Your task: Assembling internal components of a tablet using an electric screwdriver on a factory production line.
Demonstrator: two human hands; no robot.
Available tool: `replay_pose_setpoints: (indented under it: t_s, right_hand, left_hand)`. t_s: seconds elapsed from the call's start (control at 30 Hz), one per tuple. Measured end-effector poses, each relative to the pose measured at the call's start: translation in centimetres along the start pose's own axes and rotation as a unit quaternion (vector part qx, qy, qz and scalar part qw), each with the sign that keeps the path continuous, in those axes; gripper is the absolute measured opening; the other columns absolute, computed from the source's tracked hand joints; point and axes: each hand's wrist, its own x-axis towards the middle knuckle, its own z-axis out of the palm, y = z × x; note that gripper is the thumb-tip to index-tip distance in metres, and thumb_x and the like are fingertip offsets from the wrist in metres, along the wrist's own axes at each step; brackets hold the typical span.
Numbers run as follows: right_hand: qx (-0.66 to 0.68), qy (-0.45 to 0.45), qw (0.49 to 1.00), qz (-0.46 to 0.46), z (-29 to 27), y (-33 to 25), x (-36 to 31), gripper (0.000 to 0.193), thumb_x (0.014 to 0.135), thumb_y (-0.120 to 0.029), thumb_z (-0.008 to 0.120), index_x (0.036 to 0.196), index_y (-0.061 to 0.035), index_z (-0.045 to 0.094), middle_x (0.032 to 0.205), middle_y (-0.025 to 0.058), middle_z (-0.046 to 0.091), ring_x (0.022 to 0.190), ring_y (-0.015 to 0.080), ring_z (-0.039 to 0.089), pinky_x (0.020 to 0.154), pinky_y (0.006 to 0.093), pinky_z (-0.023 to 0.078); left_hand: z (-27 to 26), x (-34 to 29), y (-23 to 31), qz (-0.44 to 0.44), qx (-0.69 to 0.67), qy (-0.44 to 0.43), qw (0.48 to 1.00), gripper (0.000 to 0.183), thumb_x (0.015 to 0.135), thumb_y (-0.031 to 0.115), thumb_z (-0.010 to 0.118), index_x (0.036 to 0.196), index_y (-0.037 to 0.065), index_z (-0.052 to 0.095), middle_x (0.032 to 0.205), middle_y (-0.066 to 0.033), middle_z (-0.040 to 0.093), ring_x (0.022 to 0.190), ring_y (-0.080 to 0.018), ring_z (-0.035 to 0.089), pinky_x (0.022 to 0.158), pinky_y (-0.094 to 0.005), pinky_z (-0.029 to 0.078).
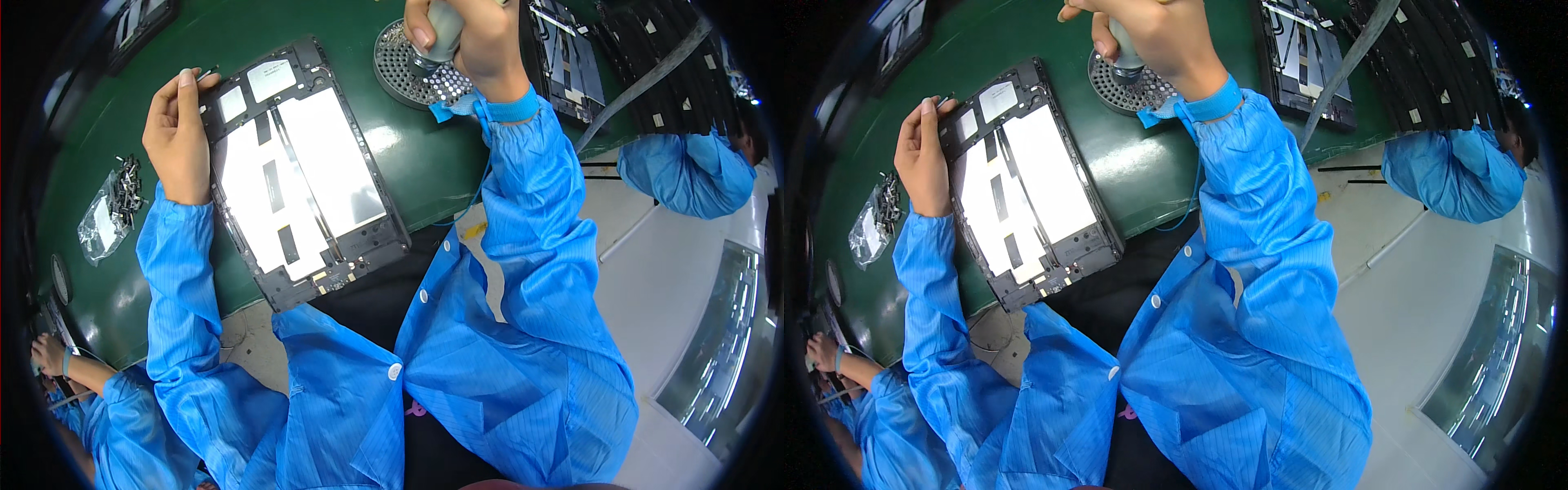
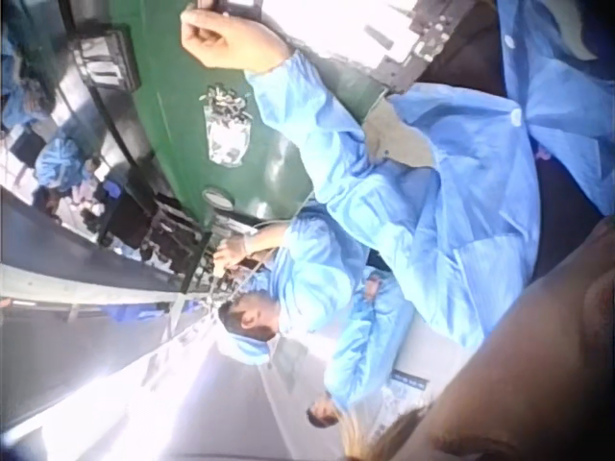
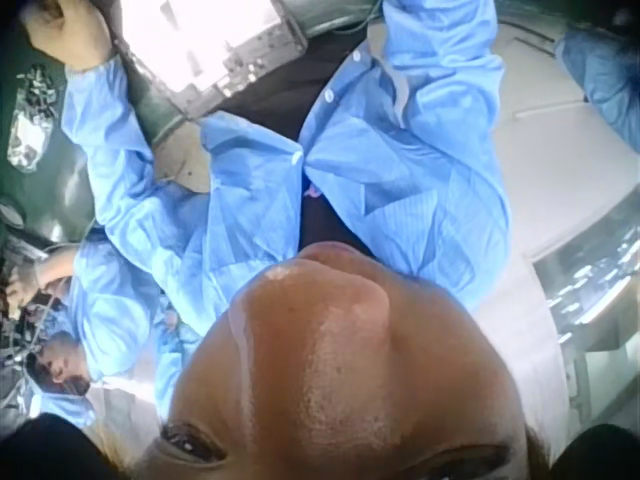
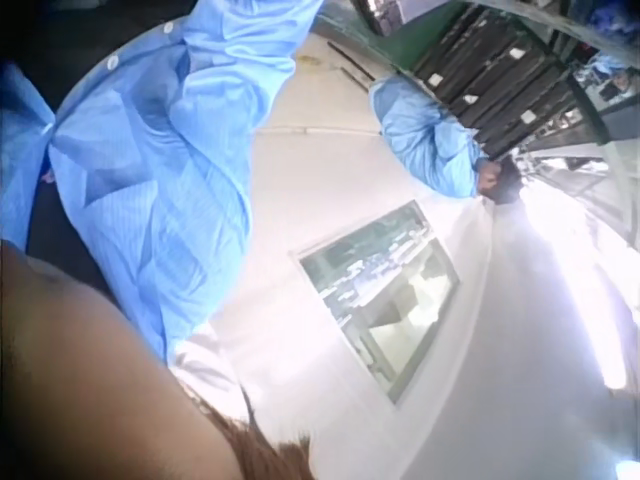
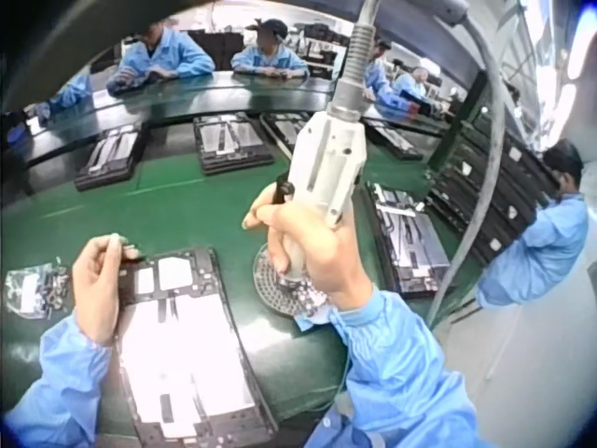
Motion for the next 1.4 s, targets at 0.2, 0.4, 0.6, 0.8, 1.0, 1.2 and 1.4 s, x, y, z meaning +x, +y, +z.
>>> replay_pose_setpoints:
  t_s: [0.2,0.4,0.6,0.8,1.0,1.2,1.4]
  right_hand:
    - [-0.022,0.014,1.0,0.016,0.3,-0.3,-0.1,0.019,0.089,-0.011,0.059,0.084,0.0054,0.066,0.054,0.0054,0.057,0.042,0.0113,0.05,0.044,0.0247,0.04]
    - [-0.023,0.001,1.0,0.021,0.3,0.3,0.2,0.021,0.09,-0.014,0.059,0.084,0.0054,0.065,0.056,0.0058,0.058,0.042,0.0112,0.05,0.044,0.0246,0.04]
    - [-0.016,0.03,0.999,0.028,0.3,0.0,0.2,0.022,0.091,-0.014,0.059,0.083,0.0057,0.065,0.058,0.0065,0.059,0.043,0.0107,0.051,0.043,0.024,0.041]
    - [-0.002,-0.015,1.0,-0.002,-0.2,1.1,0.3,0.02,0.09,-0.012,0.059,0.082,0.0055,0.065,0.056,0.0061,0.058,0.041,0.0109,0.05,0.043,0.0243,0.041]
    - [-0.002,-0.009,1.0,-0.016,-0.8,1.7,0.2,0.018,0.091,-0.01,0.06,0.084,0.0057,0.066,0.061,0.0076,0.062,0.042,0.011,0.051,0.043,0.0252,0.041]
    - [0.016,0.022,1.0,-0.006,0.1,0.8,0.0,0.018,0.09,-0.009,0.062,0.098,0.0066,0.066,0.076,0.0108,0.069,0.045,0.0118,0.054,0.043,0.0258,0.042]
    - [0.007,0.011,1.0,-0.006,0.1,0.7,0.0,0.017,0.09,-0.006,0.061,0.099,0.007,0.066,0.074,0.0105,0.067,0.045,0.0122,0.054,0.043,0.0261,0.043]
  left_hand:
    - [1.3,-2.4,1.1,0.002,0.018,0.046,0.999,0.028,0.103,0.022,0.06,0.115,-0.003,0.064,0.101,-0.013,0.074,0.094,-0.0118,0.067,0.085,-0.0231,0.05]
    - [0.9,-3.0,1.9,0.002,0.031,0.041,0.999,0.033,0.103,0.024,0.059,0.122,-0.003,0.064,0.106,-0.0131,0.073,0.104,-0.0178,0.068,0.097,-0.0282,0.049]
    - [-0.6,-1.4,1.6,0.047,0.057,0.061,0.995,0.038,0.102,0.028,0.061,0.125,-0.002,0.064,0.111,-0.0159,0.071,0.11,-0.0226,0.067,0.105,-0.034,0.048]
    - [-3.2,0.6,0.1,0.045,-0.028,0.077,0.996,0.038,0.104,0.024,0.057,0.129,-0.005,0.061,0.129,-0.0174,0.064,0.119,-0.0269,0.064,0.108,-0.0364,0.048]
    - [-3.8,1.5,-0.8,0.029,-0.046,0.07,0.996,0.038,0.101,0.015,0.062,0.129,-0.011,0.055,0.126,-0.0222,0.063,0.116,-0.0292,0.065,0.11,-0.0395,0.047]
    - [-4.4,1.9,-1.0,0.017,-0.088,0.084,0.992,0.039,0.1,0.015,0.064,0.127,-0.011,0.054,0.118,-0.0187,0.065,0.116,-0.0293,0.064,0.107,-0.0414,0.05]
    - [-5.8,2.3,-1.1,-0.008,-0.072,0.02,0.997,0.036,0.1,0.017,0.064,0.128,-0.005,0.06,0.111,-0.0127,0.066,0.102,-0.0194,0.065,0.101,-0.0349,0.051]
